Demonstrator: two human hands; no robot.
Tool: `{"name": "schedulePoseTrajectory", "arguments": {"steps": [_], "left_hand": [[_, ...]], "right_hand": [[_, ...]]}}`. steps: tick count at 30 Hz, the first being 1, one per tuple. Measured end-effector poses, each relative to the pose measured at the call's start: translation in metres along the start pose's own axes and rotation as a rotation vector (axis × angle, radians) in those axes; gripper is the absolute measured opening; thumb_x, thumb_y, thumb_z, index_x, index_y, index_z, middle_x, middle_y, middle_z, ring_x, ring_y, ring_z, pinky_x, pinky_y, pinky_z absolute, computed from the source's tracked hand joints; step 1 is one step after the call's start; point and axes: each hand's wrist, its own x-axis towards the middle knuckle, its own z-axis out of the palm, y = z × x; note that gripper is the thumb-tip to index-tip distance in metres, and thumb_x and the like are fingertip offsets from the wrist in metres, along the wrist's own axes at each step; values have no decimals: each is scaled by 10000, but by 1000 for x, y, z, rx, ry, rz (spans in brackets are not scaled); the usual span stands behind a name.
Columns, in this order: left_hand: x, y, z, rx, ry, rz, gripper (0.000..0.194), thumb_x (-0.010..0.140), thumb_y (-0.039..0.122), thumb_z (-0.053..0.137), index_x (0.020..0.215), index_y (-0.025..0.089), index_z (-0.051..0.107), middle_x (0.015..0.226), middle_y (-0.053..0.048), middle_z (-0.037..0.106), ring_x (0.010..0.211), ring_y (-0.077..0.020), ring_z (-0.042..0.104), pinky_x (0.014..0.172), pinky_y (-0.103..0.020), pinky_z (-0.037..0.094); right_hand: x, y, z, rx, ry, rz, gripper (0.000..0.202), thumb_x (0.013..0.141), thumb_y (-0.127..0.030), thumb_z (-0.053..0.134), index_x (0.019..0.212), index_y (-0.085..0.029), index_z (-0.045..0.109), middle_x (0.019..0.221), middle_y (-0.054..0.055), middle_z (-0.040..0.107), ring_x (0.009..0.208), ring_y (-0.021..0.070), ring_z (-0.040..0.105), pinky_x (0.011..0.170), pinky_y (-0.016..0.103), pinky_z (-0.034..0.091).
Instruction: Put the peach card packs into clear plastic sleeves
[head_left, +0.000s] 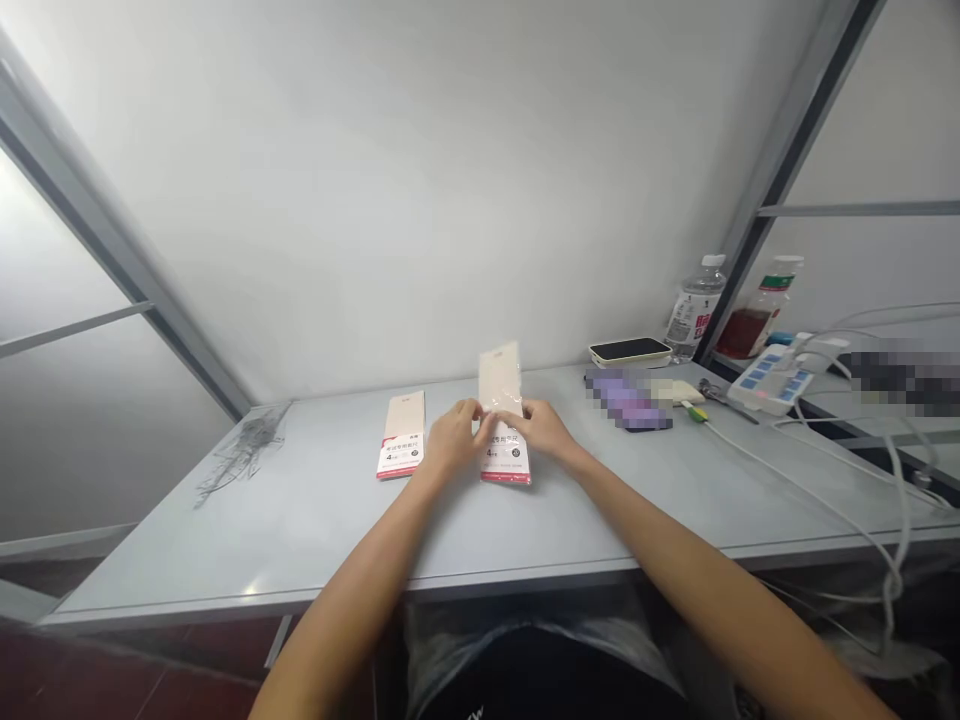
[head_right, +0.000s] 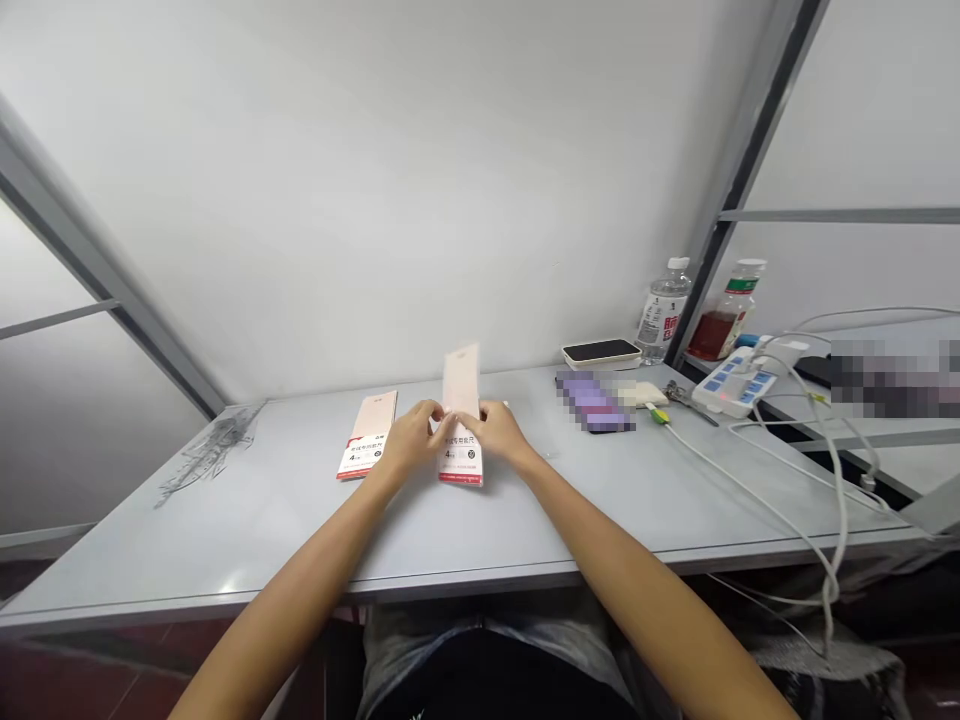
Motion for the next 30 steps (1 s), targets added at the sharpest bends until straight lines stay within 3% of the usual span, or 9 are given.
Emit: {"name": "schedulePoseTrajectory", "arguments": {"steps": [5, 11, 15, 18, 24, 30], "left_hand": [[-1, 4, -3, -92, -52, -51, 268, 876, 451, 354, 886, 219, 488, 812, -8, 594, 625, -128, 513, 584, -262, 346], [1, 1, -4, -55, -94, 43, 272, 898, 356, 302, 840, 208, 522, 766, -23, 616, 618, -139, 528, 575, -263, 348], [0, -1, -5, -82, -132, 92, 259, 883, 351, 346, 924, 213, 561, 844, -32, 653, 610, -136, 545, 588, -259, 370], [0, -1, -6, -44, -135, 95, 275, 887, 331, 336, 941, 217, 581, 844, -46, 659, 647, -150, 565, 612, -259, 371], [0, -2, -4, 22, -171, 132, 279, 880, 249, 323, 776, 209, 579, 702, -43, 624, 596, -155, 537, 561, -261, 318], [-1, 0, 2, 160, -119, 56, 287, 875, 248, 317, 790, 213, 588, 678, -43, 621, 583, -166, 541, 559, -269, 298]], "right_hand": [[-5, -3, 4, 50, -23, -60, 231, 692, -370, 592, 611, -154, 590, 599, 20, 609, 566, 160, 555, 492, 249, 408], [-7, -5, 4, -66, 28, -122, 217, 702, -333, 557, 572, -160, 557, 582, 15, 579, 538, 140, 512, 485, 242, 381], [-6, -3, 2, -82, 60, -91, 204, 703, -319, 549, 576, -160, 568, 595, 16, 589, 543, 142, 518, 491, 243, 385], [-5, -3, 0, -81, 53, -89, 222, 705, -326, 549, 559, -161, 568, 588, 14, 586, 545, 143, 521, 495, 243, 384], [-8, -6, -1, -77, 1, -103, 201, 700, -291, 542, 540, -170, 555, 589, 5, 572, 549, 139, 518, 494, 239, 369], [-9, -4, 2, -115, -38, -172, 253, 730, -326, 516, 526, -177, 524, 589, 6, 535, 547, 128, 484, 495, 238, 350]]}}
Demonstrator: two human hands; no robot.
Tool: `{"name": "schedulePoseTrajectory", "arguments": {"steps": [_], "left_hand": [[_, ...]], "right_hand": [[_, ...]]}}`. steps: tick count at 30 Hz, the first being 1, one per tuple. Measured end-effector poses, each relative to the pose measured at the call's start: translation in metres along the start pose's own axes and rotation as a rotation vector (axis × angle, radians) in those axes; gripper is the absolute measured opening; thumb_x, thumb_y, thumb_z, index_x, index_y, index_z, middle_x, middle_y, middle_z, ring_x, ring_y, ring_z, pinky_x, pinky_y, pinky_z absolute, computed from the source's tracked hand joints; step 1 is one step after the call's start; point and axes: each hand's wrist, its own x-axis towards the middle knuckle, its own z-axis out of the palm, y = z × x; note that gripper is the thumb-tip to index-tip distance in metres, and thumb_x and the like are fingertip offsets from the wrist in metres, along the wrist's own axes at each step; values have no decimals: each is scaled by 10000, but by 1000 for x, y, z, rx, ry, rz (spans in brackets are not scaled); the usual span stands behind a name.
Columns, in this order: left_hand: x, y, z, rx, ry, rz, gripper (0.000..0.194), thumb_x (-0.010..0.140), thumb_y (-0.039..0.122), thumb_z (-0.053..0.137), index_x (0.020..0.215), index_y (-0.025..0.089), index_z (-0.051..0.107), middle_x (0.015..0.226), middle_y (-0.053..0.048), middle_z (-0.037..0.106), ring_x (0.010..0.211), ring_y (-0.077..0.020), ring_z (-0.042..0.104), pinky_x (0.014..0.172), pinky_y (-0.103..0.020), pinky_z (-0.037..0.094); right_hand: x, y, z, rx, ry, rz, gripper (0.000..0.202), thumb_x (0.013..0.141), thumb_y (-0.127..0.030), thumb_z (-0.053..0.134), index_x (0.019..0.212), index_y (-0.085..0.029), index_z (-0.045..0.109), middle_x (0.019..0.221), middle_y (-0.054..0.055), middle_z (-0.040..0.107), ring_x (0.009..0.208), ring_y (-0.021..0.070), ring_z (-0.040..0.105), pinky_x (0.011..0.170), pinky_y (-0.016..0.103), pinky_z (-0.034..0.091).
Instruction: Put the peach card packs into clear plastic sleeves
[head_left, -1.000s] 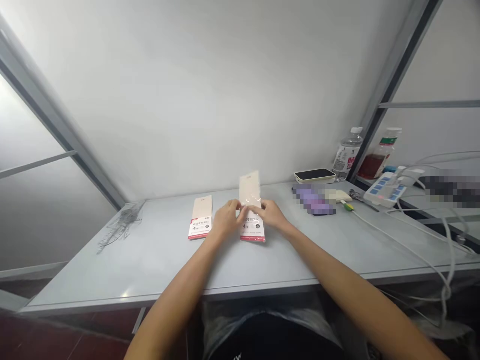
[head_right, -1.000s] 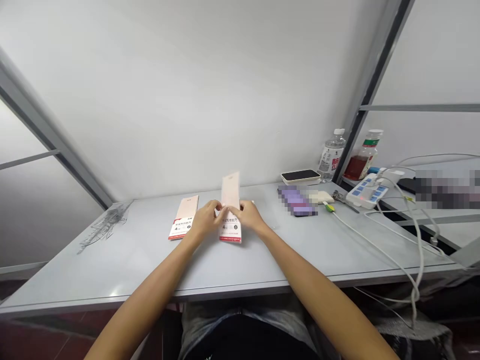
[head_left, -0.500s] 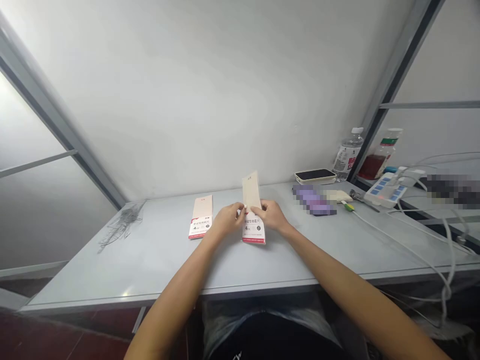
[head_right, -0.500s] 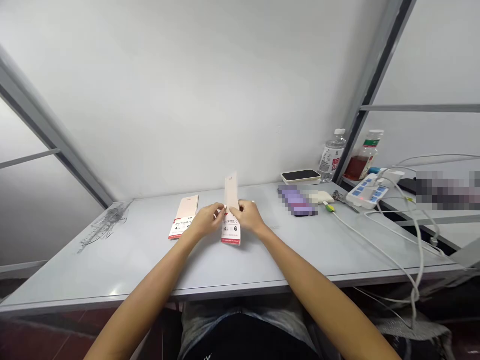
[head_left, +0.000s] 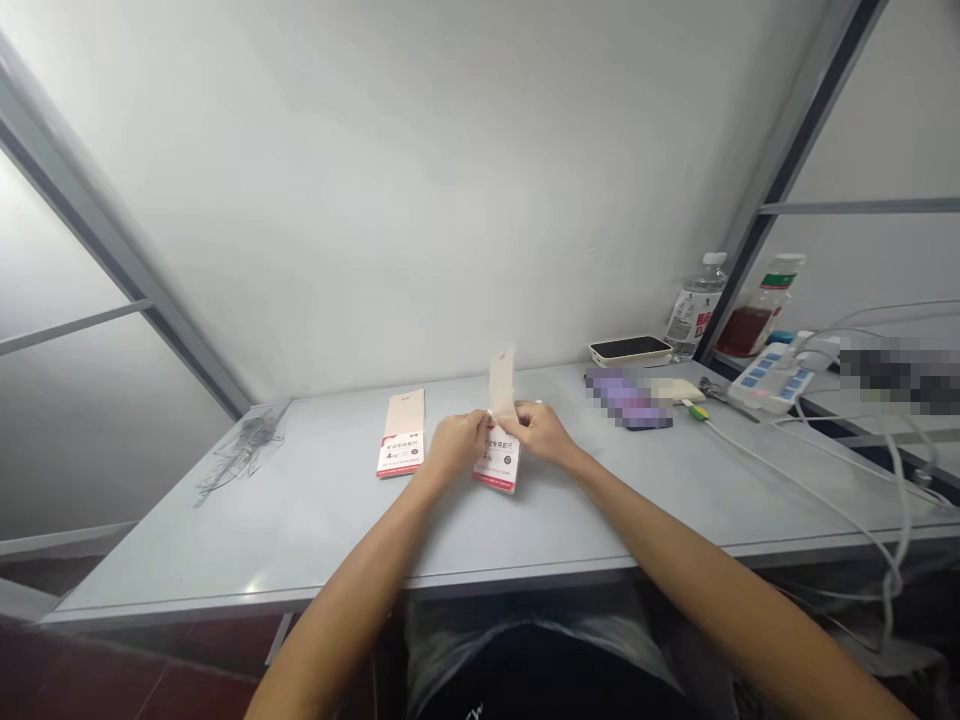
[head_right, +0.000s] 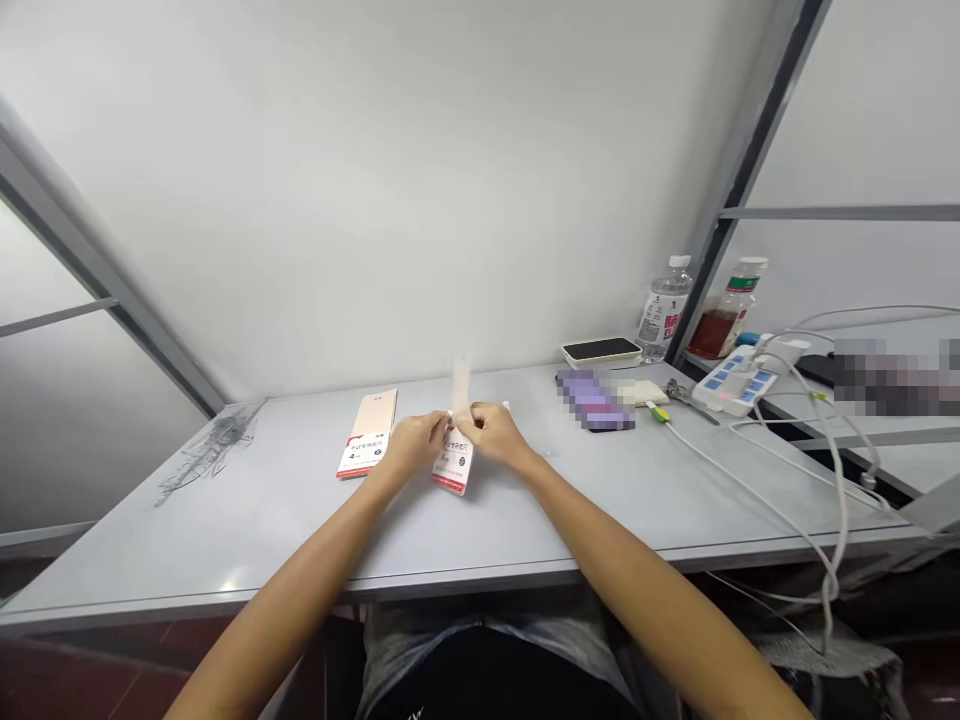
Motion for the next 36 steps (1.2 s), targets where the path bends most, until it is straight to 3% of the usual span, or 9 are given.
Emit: {"name": "schedulePoseTrajectory", "arguments": {"steps": [9, 21, 32, 36], "left_hand": [[-1, 17, -2, 22, 4, -256, 345, 894, 297, 305, 766, 186, 607, 688, -86, 634, 614, -211, 581, 558, -293, 313], [0, 19, -2, -34, 6, -344, 371, 890, 288, 288, 775, 177, 623, 737, -87, 657, 632, -180, 571, 553, -275, 310], [5, 11, 3, -184, 57, -352, 364, 873, 296, 341, 685, 174, 628, 653, -72, 642, 561, -158, 537, 521, -268, 295], [5, 4, 5, -164, 145, -170, 356, 901, 312, 315, 815, 188, 637, 687, -44, 656, 572, -147, 547, 568, -266, 331]], "right_hand": [[-3, -1, 13, -180, 50, -123, 363, 832, -336, 428, 500, -190, 422, 609, 7, 459, 539, 112, 437, 517, 245, 339], [-5, 4, 27, -317, 114, -239, 358, 879, -236, 406, 533, -176, 476, 600, 9, 474, 547, 109, 465, 550, 240, 350], [-6, 8, 29, -347, 135, -293, 341, 879, -247, 380, 562, -175, 482, 625, 22, 493, 571, 116, 473, 579, 244, 369], [-4, 6, 26, -251, 227, -99, 310, 833, -313, 452, 560, -173, 495, 577, 16, 528, 527, 119, 473, 524, 243, 360]]}}
